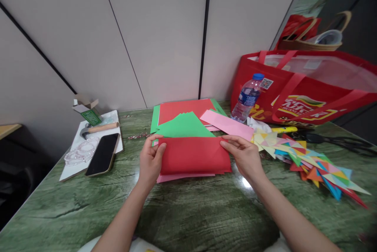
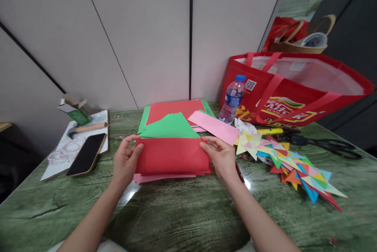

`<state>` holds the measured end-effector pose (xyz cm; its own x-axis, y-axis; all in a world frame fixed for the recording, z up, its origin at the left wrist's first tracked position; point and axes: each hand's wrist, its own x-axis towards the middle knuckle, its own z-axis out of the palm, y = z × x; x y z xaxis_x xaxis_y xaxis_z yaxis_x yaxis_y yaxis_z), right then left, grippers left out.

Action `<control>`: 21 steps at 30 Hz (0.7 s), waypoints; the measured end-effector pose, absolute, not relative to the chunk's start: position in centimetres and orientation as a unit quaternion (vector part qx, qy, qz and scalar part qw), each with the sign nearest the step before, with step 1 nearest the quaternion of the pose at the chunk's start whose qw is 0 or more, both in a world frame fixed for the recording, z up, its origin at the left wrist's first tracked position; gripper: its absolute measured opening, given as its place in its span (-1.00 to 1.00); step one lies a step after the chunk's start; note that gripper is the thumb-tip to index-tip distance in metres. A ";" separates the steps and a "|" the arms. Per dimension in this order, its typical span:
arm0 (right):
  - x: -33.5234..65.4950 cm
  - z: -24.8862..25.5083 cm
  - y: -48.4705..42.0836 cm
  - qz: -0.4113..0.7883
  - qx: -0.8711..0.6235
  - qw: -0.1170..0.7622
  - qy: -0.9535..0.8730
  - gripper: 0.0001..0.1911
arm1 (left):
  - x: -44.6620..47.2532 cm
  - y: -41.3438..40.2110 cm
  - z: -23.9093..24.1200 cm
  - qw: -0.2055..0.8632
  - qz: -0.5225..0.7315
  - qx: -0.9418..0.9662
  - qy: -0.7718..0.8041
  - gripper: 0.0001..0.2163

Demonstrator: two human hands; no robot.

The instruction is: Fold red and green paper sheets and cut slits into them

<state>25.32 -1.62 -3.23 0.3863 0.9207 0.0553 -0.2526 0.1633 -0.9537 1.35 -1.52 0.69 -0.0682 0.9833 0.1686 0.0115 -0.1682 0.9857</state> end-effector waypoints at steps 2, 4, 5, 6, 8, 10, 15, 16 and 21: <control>25.3 -3.2 -1.6 0.432 -0.482 0.678 -0.348 -0.77 | 1.3 -1.5 0.7 0.434 0.556 0.526 0.475 -0.75; 25.4 -3.1 -1.7 0.435 -0.484 0.674 -0.349 -0.77 | 1.3 -1.5 0.6 0.434 0.554 0.528 0.475 -0.73; 25.4 -3.1 -1.7 0.438 -0.484 0.673 -0.348 -0.77 | 1.3 -1.4 0.6 0.436 0.553 0.528 0.475 -0.74; 25.4 -3.0 -1.8 0.442 -0.482 0.672 -0.348 -0.76 | 1.3 -1.4 0.6 0.439 0.553 0.528 0.473 -0.74; 25.4 -2.9 -1.8 0.450 -0.476 0.672 -0.346 -0.74 | 1.3 -1.4 0.7 0.443 0.554 0.526 0.469 -0.77; 25.4 -2.8 -1.8 0.455 -0.471 0.671 -0.348 -0.71 | 1.2 -1.3 0.6 0.442 0.555 0.525 0.471 -0.78; 25.7 -2.8 -1.8 0.452 -0.481 0.659 -0.361 -0.64 | 1.1 -1.1 0.5 0.460 0.554 0.518 0.462 -0.77; 25.7 -2.8 -1.8 0.453 -0.481 0.656 -0.365 -0.64 | 1.1 -1.0 0.5 0.465 0.554 0.515 0.459 -0.76; 25.8 -2.8 -1.9 0.470 -0.471 0.652 -0.363 -0.67 | 1.0 -0.9 0.4 0.468 0.558 0.512 0.455 -0.75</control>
<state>25.81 -1.85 -2.82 0.2941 0.9553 0.0307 -0.2707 0.1141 -0.9559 1.02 -0.93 0.44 -0.0373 0.9888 0.1444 -0.0563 -0.1463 0.9876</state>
